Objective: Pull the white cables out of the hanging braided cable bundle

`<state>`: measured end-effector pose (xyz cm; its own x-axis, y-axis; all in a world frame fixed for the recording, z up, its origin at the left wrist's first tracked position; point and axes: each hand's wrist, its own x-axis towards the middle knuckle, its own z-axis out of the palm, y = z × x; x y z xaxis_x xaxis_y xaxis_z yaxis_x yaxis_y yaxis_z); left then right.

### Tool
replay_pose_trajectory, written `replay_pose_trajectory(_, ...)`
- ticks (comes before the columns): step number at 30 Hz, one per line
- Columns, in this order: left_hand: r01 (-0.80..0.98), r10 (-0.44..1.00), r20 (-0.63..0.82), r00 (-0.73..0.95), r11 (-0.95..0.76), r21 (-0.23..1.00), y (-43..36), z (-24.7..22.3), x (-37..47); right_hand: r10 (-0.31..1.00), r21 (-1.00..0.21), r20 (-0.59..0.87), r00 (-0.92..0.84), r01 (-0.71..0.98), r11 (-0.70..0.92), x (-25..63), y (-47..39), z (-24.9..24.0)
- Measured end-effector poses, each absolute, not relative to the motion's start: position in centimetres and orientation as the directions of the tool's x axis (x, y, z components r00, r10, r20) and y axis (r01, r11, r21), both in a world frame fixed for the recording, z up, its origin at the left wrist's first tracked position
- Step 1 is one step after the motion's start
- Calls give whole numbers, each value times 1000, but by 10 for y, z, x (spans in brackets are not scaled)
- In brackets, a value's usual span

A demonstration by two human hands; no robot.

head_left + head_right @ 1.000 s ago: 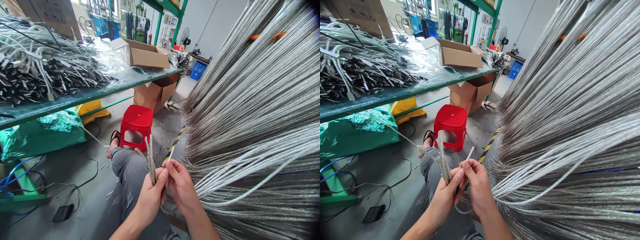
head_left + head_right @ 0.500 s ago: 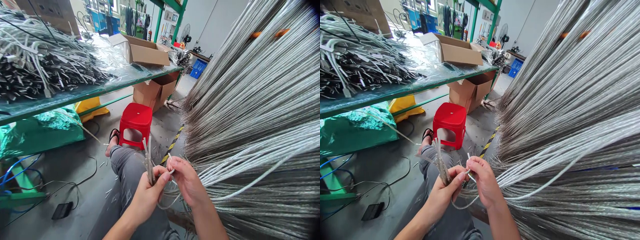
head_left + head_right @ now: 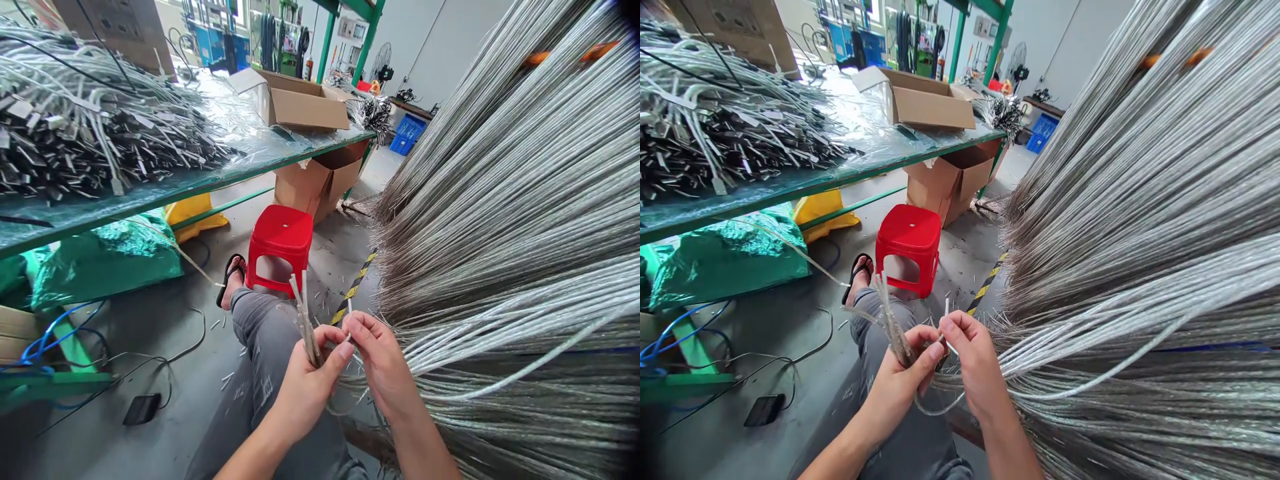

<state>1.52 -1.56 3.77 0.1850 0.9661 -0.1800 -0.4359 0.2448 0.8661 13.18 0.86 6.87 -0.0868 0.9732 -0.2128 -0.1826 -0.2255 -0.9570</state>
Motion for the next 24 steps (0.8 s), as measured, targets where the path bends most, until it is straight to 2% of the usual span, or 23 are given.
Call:
replay_pose_trajectory(5,-399,969,-176,170,231,887,-13,36,12,991,-979,-123,-52,-158,-130,128,6,63)
replay_pose_trajectory(9,-402,963,-182,201,250,881,-14,35,12,989,-963,-149,-15,-224,-148,129,4,59)
replay_pose_trajectory(16,-425,954,-210,212,284,860,-13,39,13,983,-957,-158,-92,-229,-176,126,1,61)
replay_pose_trajectory(20,-483,929,-257,267,359,798,-15,38,21,980,-930,-199,28,-320,-180,121,-1,56)
replay_pose_trajectory(24,-530,943,-268,197,333,780,-16,38,31,943,-861,-303,139,-464,-208,114,2,53)
